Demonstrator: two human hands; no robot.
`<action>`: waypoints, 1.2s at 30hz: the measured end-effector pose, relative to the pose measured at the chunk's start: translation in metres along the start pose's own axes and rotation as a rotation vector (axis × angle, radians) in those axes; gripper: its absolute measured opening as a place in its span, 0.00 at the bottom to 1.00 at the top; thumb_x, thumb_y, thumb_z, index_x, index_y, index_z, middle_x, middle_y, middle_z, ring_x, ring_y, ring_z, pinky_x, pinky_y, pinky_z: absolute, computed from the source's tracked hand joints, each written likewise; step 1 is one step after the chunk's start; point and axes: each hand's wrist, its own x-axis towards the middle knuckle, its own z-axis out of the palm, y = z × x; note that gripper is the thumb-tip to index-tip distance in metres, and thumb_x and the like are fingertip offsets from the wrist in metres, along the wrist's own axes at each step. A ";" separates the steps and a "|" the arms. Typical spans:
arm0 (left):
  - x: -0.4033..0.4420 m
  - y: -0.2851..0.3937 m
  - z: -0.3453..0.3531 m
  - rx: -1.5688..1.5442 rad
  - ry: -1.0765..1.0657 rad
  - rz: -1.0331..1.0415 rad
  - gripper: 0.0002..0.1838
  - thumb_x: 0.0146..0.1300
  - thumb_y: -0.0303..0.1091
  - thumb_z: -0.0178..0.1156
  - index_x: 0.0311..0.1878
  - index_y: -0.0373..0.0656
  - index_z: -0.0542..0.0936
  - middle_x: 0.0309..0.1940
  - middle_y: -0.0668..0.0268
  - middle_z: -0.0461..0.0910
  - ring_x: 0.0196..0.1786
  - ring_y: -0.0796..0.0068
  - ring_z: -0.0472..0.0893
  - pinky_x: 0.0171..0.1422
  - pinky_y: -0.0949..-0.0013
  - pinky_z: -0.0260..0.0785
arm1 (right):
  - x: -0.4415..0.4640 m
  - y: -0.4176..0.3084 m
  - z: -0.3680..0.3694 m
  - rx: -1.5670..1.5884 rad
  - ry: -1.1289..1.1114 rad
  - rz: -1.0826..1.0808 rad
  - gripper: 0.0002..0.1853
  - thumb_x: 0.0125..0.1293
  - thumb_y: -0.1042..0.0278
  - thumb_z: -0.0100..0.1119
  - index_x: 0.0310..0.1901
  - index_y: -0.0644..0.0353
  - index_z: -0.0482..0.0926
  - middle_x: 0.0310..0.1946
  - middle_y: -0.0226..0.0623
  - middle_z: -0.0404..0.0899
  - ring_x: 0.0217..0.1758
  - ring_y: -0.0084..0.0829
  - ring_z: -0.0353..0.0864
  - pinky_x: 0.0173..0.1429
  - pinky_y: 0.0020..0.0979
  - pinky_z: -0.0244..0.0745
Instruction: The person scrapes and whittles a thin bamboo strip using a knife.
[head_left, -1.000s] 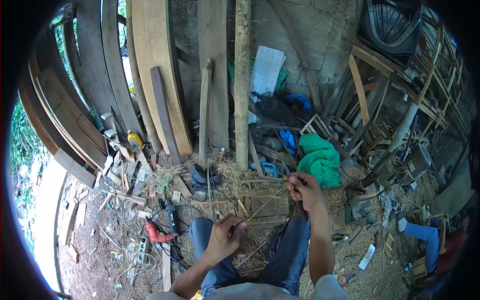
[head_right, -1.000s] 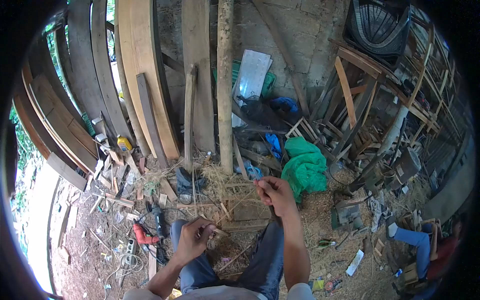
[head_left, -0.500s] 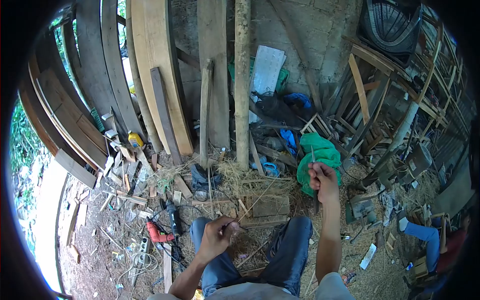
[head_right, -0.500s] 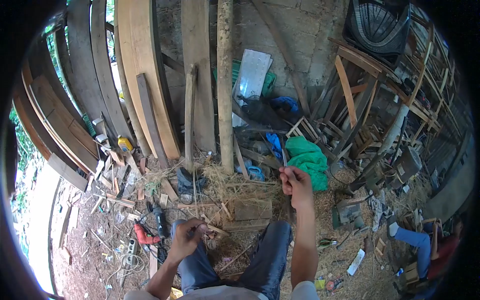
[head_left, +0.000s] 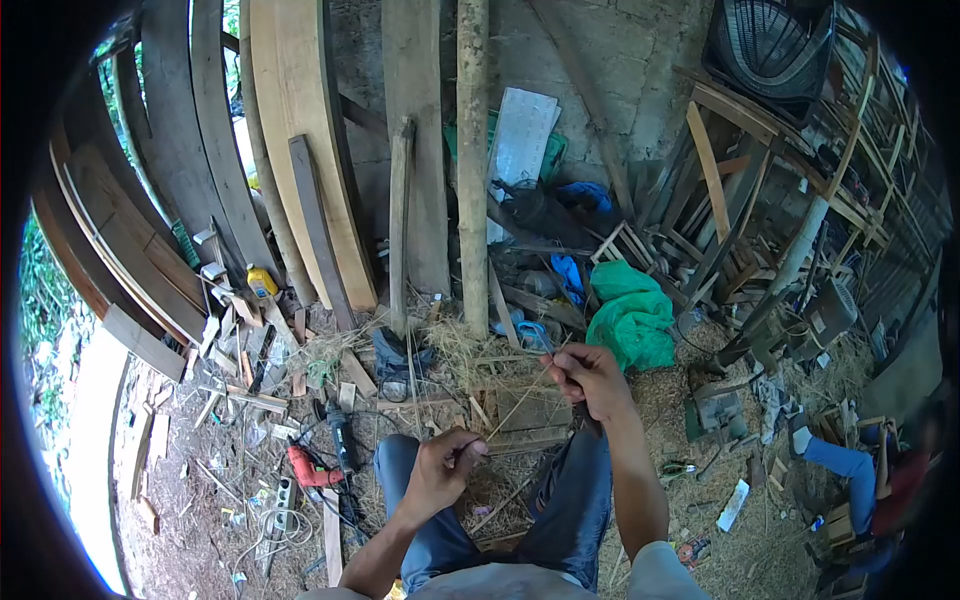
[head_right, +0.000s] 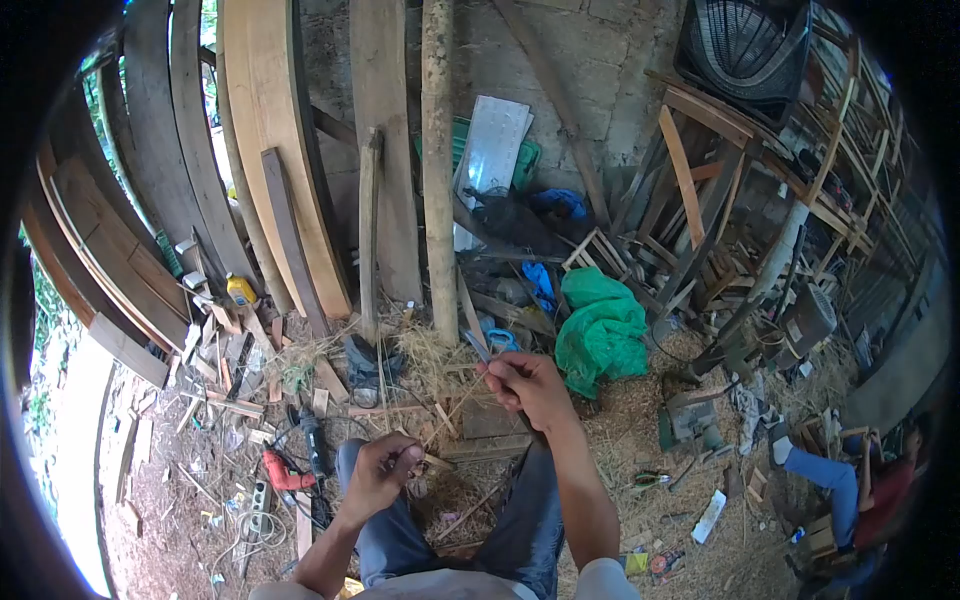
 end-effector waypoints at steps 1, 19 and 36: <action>0.001 0.000 0.000 -0.001 0.007 0.001 0.03 0.63 0.25 0.59 0.37 0.35 0.79 0.26 0.62 0.80 0.26 0.75 0.76 0.31 0.72 0.65 | 0.001 -0.001 0.000 0.013 0.011 -0.006 0.10 0.68 0.72 0.56 0.43 0.72 0.79 0.23 0.29 0.74 0.17 0.13 0.61 0.19 0.18 0.52; 0.000 -0.005 0.002 -0.202 -0.012 -0.224 0.07 0.66 0.29 0.58 0.38 0.33 0.79 0.27 0.66 0.80 0.31 0.80 0.77 0.37 0.75 0.68 | -0.005 0.027 0.031 -0.105 0.004 0.011 0.08 0.68 0.71 0.55 0.42 0.68 0.79 0.21 0.26 0.72 0.17 0.13 0.61 0.20 0.19 0.53; 0.000 -0.016 -0.003 -0.191 -0.006 -0.211 0.09 0.68 0.34 0.58 0.38 0.36 0.79 0.23 0.70 0.75 0.25 0.85 0.71 0.29 0.77 0.64 | 0.012 0.005 -0.022 0.048 0.225 -0.173 0.13 0.69 0.62 0.57 0.41 0.66 0.77 0.23 0.25 0.71 0.16 0.13 0.59 0.19 0.19 0.50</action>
